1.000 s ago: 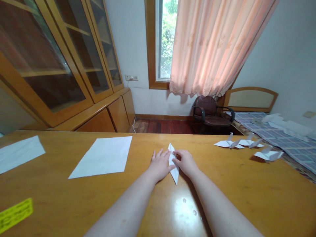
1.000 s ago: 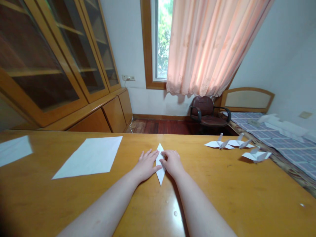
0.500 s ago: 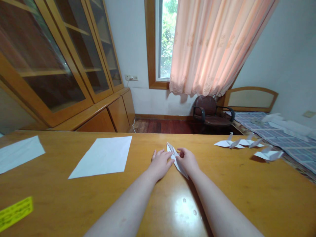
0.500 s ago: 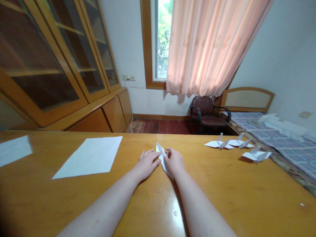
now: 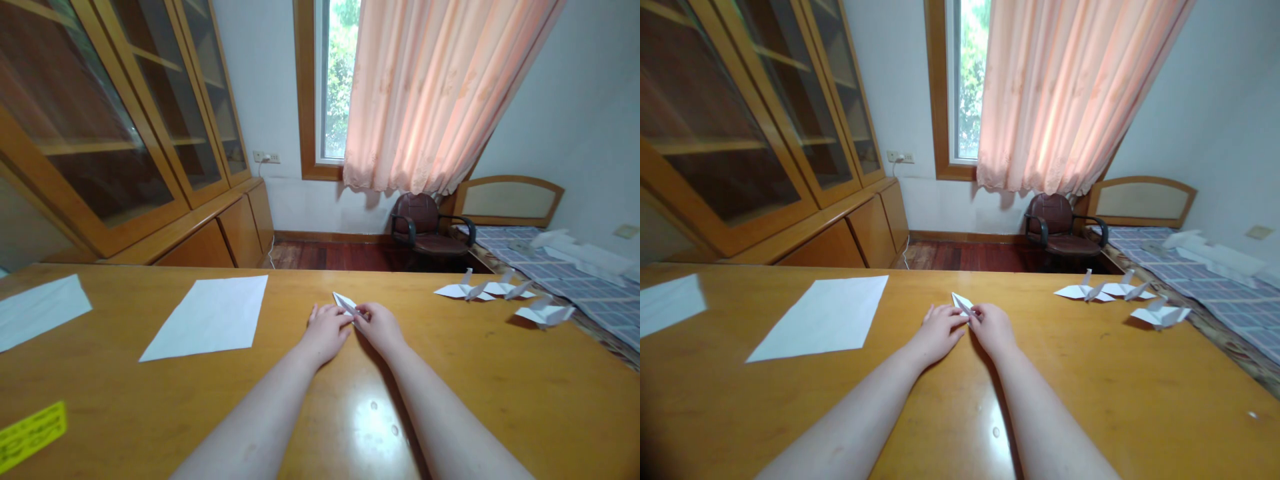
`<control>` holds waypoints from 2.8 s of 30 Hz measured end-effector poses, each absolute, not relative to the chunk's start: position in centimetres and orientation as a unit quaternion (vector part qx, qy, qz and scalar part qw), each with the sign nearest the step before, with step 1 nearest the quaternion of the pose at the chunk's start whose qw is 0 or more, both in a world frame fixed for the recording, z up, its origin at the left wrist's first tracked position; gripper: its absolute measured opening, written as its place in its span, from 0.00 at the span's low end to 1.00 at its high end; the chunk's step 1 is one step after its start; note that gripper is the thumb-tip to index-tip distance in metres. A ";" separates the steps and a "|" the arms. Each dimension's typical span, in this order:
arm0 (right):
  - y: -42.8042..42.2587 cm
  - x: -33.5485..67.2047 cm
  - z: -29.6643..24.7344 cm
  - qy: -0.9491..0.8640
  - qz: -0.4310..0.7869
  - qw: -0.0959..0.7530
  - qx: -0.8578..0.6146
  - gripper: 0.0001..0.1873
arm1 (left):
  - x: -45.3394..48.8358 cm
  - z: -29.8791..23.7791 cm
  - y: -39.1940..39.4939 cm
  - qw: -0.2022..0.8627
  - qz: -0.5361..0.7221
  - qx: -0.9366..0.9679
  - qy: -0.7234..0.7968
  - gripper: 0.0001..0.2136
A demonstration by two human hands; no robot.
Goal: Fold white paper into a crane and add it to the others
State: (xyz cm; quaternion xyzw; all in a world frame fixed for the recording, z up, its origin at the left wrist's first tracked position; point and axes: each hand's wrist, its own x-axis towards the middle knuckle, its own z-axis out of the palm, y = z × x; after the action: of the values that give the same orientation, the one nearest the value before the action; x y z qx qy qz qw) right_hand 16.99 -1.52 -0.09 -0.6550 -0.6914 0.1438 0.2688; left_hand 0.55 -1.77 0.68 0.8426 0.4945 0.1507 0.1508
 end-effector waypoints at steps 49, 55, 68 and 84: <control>-1.9 16.5 0.4 -0.741 0.230 0.244 -0.582 0.06 | 0.5 0.0 -1.8 0.125 0.067 0.847 0.513 0.29; -1.8 16.5 0.4 -0.743 0.217 0.237 -0.587 0.07 | 0.4 -0.4 -1.6 0.105 0.063 0.822 0.556 0.31; -2.1 16.9 0.2 -0.766 0.153 0.259 -0.569 0.09 | 0.4 -0.7 -1.1 0.092 0.080 0.790 0.600 0.32; -2.3 16.6 0.9 -0.776 0.125 0.229 -0.575 0.11 | 0.2 -0.7 -0.8 0.104 0.128 0.773 0.613 0.22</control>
State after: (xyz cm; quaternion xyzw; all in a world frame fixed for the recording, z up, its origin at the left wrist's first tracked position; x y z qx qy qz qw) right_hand 16.64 -2.34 0.93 -0.5748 -0.7757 0.1251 0.2287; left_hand 0.24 -0.78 -0.66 0.7729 0.6129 0.1276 0.1039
